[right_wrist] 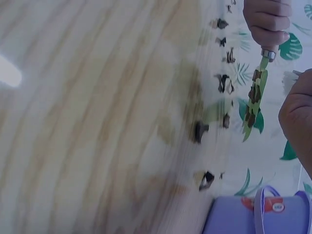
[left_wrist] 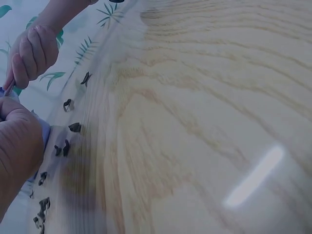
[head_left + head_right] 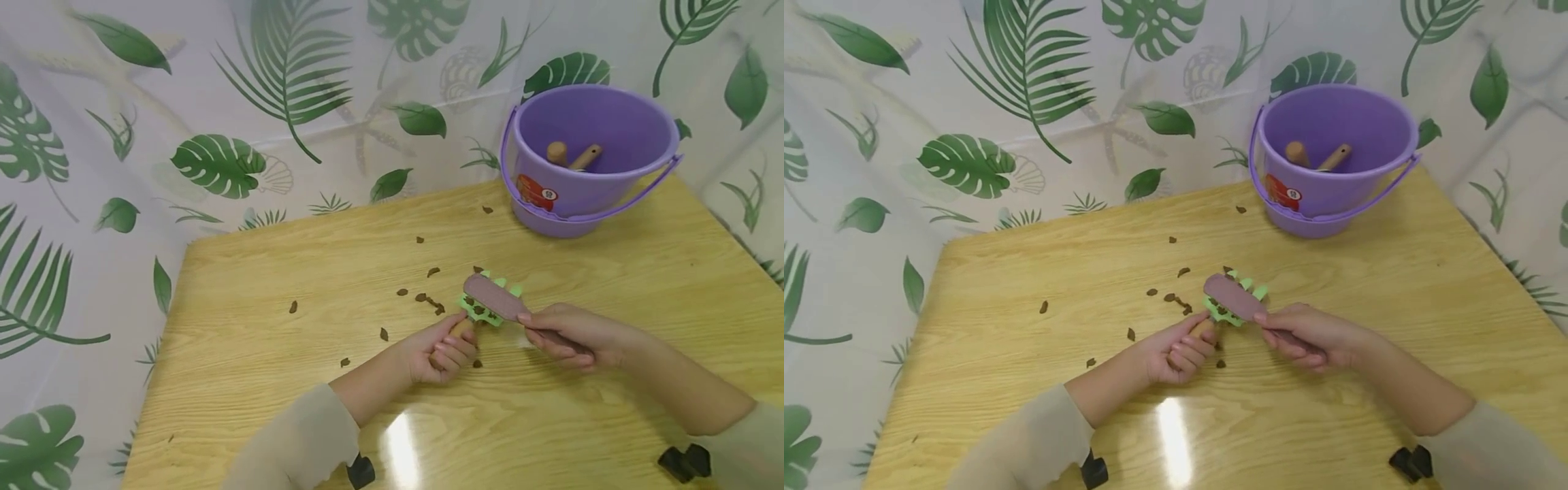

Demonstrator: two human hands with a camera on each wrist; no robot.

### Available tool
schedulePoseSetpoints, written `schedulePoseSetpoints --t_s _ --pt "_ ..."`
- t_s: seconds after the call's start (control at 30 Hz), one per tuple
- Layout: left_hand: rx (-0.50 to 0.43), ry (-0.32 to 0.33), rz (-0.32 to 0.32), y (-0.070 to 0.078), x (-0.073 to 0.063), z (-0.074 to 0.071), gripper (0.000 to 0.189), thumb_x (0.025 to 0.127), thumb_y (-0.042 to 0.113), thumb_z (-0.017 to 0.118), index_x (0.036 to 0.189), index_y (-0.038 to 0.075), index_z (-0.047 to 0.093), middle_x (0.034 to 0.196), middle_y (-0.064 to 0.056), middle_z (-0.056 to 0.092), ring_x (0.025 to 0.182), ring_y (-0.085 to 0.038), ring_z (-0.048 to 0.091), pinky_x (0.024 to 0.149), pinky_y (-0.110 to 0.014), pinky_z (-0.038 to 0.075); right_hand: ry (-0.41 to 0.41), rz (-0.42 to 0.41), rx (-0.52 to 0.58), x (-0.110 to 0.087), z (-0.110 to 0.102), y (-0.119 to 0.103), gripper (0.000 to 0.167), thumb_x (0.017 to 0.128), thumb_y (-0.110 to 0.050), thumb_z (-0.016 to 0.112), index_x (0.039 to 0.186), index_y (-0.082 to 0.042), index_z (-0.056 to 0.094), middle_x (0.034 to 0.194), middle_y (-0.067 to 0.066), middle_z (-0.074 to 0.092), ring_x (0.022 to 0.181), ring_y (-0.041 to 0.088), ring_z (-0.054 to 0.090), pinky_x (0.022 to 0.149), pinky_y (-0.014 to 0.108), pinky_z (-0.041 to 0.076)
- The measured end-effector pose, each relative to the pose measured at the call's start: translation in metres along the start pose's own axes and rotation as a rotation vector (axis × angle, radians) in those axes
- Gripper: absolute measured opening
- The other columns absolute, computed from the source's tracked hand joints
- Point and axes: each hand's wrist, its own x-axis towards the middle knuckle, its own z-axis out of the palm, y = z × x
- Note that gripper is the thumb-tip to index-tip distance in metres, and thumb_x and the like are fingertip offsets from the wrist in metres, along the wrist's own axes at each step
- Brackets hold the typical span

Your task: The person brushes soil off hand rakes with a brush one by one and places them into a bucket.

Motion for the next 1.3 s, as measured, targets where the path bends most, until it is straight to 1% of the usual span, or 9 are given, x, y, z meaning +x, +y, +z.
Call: schedulePoseSetpoints --t_s 0.1,0.2,0.27,0.43,0.6,0.87,1.0,1.2,1.3 --pt "0.041 0.006 0.019 -0.001 -0.01 -0.003 0.054 0.099 0.053 0.03 0.069 0.013 0.05 0.047 0.007 0.039 0.03 -0.002 0.039 0.031 -0.007 0.018 -0.003 0.007 -0.031 0.011 0.006 0.001 0.04 0.103 -0.031 0.035 0.072 -0.013 0.053 0.048 -0.01 0.038 0.034 0.0 0.031 0.032 0.03 0.009" --pt "0.121 0.02 0.043 -0.002 -0.016 -0.005 0.056 0.099 0.054 0.026 0.068 0.014 0.049 0.047 0.009 0.04 0.031 0.0 0.037 0.03 -0.007 0.02 0.022 0.019 -0.047 0.02 0.012 0.002 0.039 0.103 -0.032 0.037 0.073 -0.013 0.052 0.048 -0.009 0.037 0.034 0.0 0.03 0.031 0.025 0.015" --pt "0.182 0.028 0.063 -0.002 -0.019 -0.005 0.057 0.099 0.055 0.023 0.068 0.015 0.048 0.046 0.01 0.039 0.031 0.001 0.036 0.03 -0.007 0.02 0.055 0.028 -0.049 0.026 0.015 0.003 0.038 0.102 -0.033 0.038 0.073 -0.012 0.051 0.049 -0.009 0.036 0.034 0.0 0.029 0.031 0.022 0.019" --pt "0.245 0.036 0.096 -0.004 -0.024 -0.004 0.058 0.099 0.055 0.021 0.067 0.016 0.049 0.046 0.011 0.039 0.031 0.003 0.036 0.029 -0.008 0.02 0.1 0.047 -0.044 0.034 0.019 0.006 0.039 0.102 -0.035 0.04 0.073 -0.012 0.051 0.049 -0.009 0.034 0.034 0.0 0.029 0.032 0.019 0.022" --pt "0.242 0.033 0.112 -0.006 -0.031 -0.006 0.057 0.1 0.054 0.023 0.067 0.015 0.049 0.047 0.011 0.04 0.031 0.003 0.037 0.029 -0.007 0.021 0.119 0.044 -0.061 0.038 0.02 0.006 0.039 0.101 -0.035 0.041 0.072 -0.012 0.051 0.048 -0.009 0.034 0.034 0.0 0.029 0.032 0.019 0.022" --pt "0.207 0.014 0.08 -0.015 -0.045 -0.016 0.055 0.1 0.053 0.022 0.069 0.016 0.047 0.047 0.01 0.038 0.031 0.002 0.037 0.029 -0.007 0.021 0.166 0.033 -0.172 0.04 0.021 0.01 0.039 0.1 -0.037 0.043 0.072 -0.011 0.05 0.048 -0.01 0.035 0.035 0.0 0.029 0.033 0.014 0.026" --pt "0.216 0.005 0.093 -0.018 -0.048 -0.019 0.053 0.1 0.052 0.022 0.069 0.016 0.046 0.047 0.011 0.038 0.032 0.003 0.037 0.03 -0.006 0.021 0.193 0.04 -0.184 0.041 0.023 0.012 0.04 0.1 -0.037 0.043 0.072 -0.01 0.05 0.048 -0.009 0.035 0.035 0.0 0.029 0.032 0.015 0.026" --pt "0.226 0.014 0.128 -0.019 -0.05 -0.023 0.055 0.101 0.052 0.022 0.067 0.017 0.048 0.046 0.012 0.038 0.031 0.003 0.038 0.029 -0.007 0.021 0.29 0.047 -0.235 0.044 0.026 0.009 0.041 0.1 -0.036 0.041 0.072 -0.008 0.049 0.048 -0.008 0.035 0.035 0.002 0.029 0.032 0.018 0.025" --pt "0.2 0.029 0.12 -0.021 -0.047 -0.027 0.055 0.1 0.052 0.023 0.066 0.016 0.049 0.046 0.011 0.039 0.031 0.003 0.038 0.029 -0.007 0.022 0.331 0.046 -0.27 0.045 0.026 0.01 0.041 0.101 -0.033 0.039 0.071 -0.007 0.048 0.047 -0.007 0.034 0.034 0.003 0.029 0.032 0.018 0.026"
